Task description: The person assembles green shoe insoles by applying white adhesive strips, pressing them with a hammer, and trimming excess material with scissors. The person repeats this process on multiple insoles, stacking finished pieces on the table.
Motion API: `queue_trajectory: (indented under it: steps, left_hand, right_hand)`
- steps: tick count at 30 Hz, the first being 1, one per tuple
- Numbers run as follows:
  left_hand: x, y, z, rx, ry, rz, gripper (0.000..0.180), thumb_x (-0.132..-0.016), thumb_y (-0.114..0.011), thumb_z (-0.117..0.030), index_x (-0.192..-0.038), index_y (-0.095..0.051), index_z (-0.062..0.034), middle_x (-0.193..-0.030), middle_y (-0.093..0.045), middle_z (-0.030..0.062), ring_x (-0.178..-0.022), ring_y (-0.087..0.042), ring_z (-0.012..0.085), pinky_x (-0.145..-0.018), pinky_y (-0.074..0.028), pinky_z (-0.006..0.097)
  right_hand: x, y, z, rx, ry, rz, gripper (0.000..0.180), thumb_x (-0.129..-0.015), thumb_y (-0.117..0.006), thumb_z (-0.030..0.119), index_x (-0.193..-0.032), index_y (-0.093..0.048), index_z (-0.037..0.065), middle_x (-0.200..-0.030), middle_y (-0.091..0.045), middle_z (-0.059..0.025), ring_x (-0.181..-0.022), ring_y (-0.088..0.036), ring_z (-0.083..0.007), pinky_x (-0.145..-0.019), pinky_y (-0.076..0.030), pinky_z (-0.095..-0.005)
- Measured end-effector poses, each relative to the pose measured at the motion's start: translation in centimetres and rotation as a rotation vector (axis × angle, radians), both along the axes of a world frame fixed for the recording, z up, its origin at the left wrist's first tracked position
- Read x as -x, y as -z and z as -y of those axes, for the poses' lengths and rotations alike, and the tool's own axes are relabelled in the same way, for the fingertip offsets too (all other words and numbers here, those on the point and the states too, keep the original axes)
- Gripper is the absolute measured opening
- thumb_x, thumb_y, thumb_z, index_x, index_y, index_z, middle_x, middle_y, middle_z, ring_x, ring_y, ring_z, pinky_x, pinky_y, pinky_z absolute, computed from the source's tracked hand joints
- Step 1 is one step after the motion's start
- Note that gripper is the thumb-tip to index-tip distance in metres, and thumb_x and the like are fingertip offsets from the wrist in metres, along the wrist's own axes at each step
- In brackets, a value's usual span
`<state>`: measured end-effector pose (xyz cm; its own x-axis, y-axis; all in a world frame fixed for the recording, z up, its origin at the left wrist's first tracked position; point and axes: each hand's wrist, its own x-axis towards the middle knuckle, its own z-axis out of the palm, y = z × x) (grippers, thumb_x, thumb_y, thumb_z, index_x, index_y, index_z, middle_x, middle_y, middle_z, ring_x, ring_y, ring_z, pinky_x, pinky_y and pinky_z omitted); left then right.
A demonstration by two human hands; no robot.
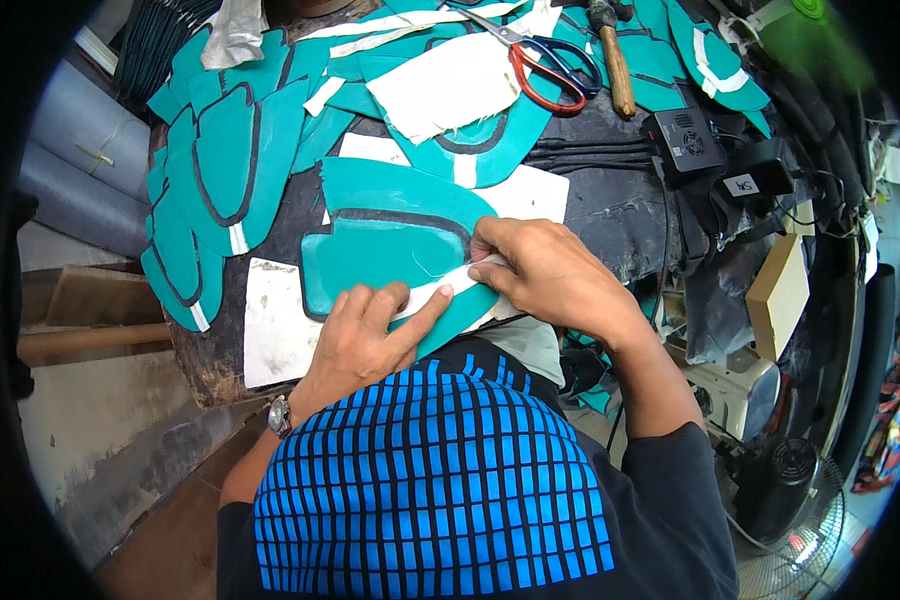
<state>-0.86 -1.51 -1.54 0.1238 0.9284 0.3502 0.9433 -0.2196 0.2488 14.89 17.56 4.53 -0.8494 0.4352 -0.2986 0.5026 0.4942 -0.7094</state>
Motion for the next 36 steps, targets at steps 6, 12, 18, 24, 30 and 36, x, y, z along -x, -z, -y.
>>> queue_trajectory:
  steps: [6,12,18,24,30,36]
  left_hand:
    - [0.0,-0.3,-0.6,-0.007,0.007,-0.03,0.061,-0.076,-0.071,-0.014,-0.136,-0.062,-0.0135,-0.095,-0.057,0.0065,-0.072,-0.049,0.0174,-0.06,-0.039,0.031]
    - [-1.0,-1.9,-1.0,0.132,-0.053,-0.03,0.061,-0.076,-0.071,-0.008,-0.136,-0.064,-0.0195,-0.08,-0.047,0.0053,-0.069,-0.05,0.02,-0.062,-0.043,0.035]
    - [-0.4,-1.9,-0.9,0.048,-0.038,-0.065,0.054,-0.084,-0.069,-0.012,-0.138,-0.062,-0.016,-0.072,-0.04,0.0024,-0.06,-0.044,0.0169,-0.051,-0.036,0.033]
    - [-0.1,-2.6,-0.1,0.098,-0.067,-0.037,0.051,-0.085,-0.068,-0.009,-0.136,-0.063,-0.0142,-0.073,-0.042,0.0043,-0.061,-0.049,0.018,-0.052,-0.039,0.033]
    - [1.7,-4.4,-2.4,0.205,-0.002,0.395,0.035,-0.085,-0.064,-0.001,-0.119,-0.068,-0.0058,-0.082,-0.052,0.0118,-0.069,-0.057,0.0288,-0.062,-0.047,0.037]
    - [1.6,-3.5,-10.6,0.231,0.158,0.45,0.025,-0.084,-0.074,-0.017,-0.101,-0.066,0.0006,-0.087,-0.06,0.0154,-0.09,-0.059,0.0328,-0.08,-0.048,0.041]
  right_hand:
    - [0.2,-0.5,-0.2,-0.014,-0.026,0.06,0.019,-0.088,-0.067,0.017,-0.096,-0.062,0.0,-0.083,-0.066,-0.0235,-0.087,-0.065,-0.0433,-0.076,-0.049,-0.0493]
    - [0.0,0.1,0.0,-0.232,-0.103,0.019,0.021,-0.088,-0.067,0.019,-0.1,-0.062,0.002,-0.088,-0.07,-0.0196,-0.089,-0.068,-0.0395,-0.079,-0.05,-0.0511]
    - [1.1,0.7,-9.2,-0.791,0.065,-0.16,0.008,-0.085,-0.065,0.007,-0.089,-0.062,0.001,-0.088,-0.063,-0.0178,-0.084,-0.063,-0.0386,-0.076,-0.05,-0.0476]
    - [4.3,4.8,-18.9,-0.823,0.123,-0.082,0.045,-0.08,-0.065,0.005,-0.123,-0.051,0.004,-0.115,-0.06,-0.0236,-0.112,-0.059,-0.0442,-0.104,-0.042,-0.0459]
    - [5.0,4.6,-16.9,-0.833,0.202,-0.228,0.063,-0.079,-0.067,0.005,-0.137,-0.043,0.01,-0.118,-0.058,-0.0265,-0.112,-0.059,-0.0447,-0.098,-0.047,-0.0463]
    - [-1.6,-3.2,-7.9,-0.601,0.271,-0.363,0.049,-0.081,-0.08,0.025,-0.12,-0.058,0.004,-0.096,-0.058,-0.0112,-0.085,-0.055,-0.0249,-0.076,-0.047,-0.0368]
